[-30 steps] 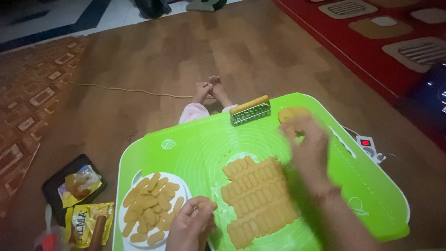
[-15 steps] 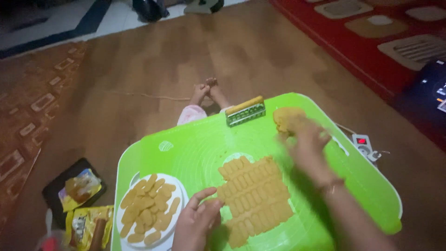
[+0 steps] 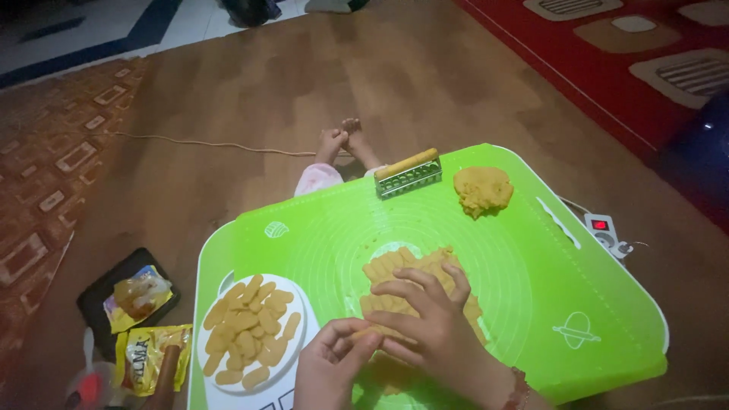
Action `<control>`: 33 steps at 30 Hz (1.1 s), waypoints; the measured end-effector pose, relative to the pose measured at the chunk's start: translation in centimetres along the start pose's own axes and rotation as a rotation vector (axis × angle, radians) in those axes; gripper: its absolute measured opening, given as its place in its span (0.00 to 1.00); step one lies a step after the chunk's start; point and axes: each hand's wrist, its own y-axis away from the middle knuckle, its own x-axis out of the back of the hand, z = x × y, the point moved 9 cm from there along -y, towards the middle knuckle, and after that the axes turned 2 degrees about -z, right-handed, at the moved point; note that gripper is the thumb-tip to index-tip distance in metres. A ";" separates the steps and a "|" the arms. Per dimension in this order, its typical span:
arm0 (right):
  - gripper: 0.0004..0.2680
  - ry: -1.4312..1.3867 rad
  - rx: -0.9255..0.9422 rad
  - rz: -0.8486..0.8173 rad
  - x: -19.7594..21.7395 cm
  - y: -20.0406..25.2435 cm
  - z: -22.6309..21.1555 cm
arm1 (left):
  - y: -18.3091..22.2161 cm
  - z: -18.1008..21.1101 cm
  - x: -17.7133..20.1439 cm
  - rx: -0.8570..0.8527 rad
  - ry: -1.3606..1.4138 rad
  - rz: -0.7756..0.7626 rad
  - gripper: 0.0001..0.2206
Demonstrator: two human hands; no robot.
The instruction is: A person is manually shaping small pieces of dough into cylinders and arranging them on a plate, occasionally using a digital scale to check the weight of the pieces.
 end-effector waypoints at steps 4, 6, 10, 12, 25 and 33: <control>0.11 -0.031 -0.013 0.010 -0.4 0.5 0.0 | 0.4 0.2 0.3 0.015 -0.013 0.045 0.10; 0.08 -0.054 -0.032 0.004 -0.7 0.7 0.1 | 0.5 0.4 0.6 0.027 -0.127 0.064 0.07; 0.09 -0.024 0.020 0.039 -0.1 0.6 -0.5 | 0.2 -0.2 0.7 0.093 -0.036 0.026 0.15; 0.06 -0.059 0.025 0.009 -0.4 0.9 -0.2 | 0.1 0.0 0.6 0.065 -0.091 0.009 0.28; 0.09 -0.266 0.000 -0.164 -2.0 0.8 -0.4 | -1.9 -3.0 0.7 0.009 -0.079 -0.324 0.37; 0.12 -0.247 0.037 -0.105 -2.0 0.3 -1.3 | -1.0 -2.0 1.5 0.079 -0.011 -0.181 0.32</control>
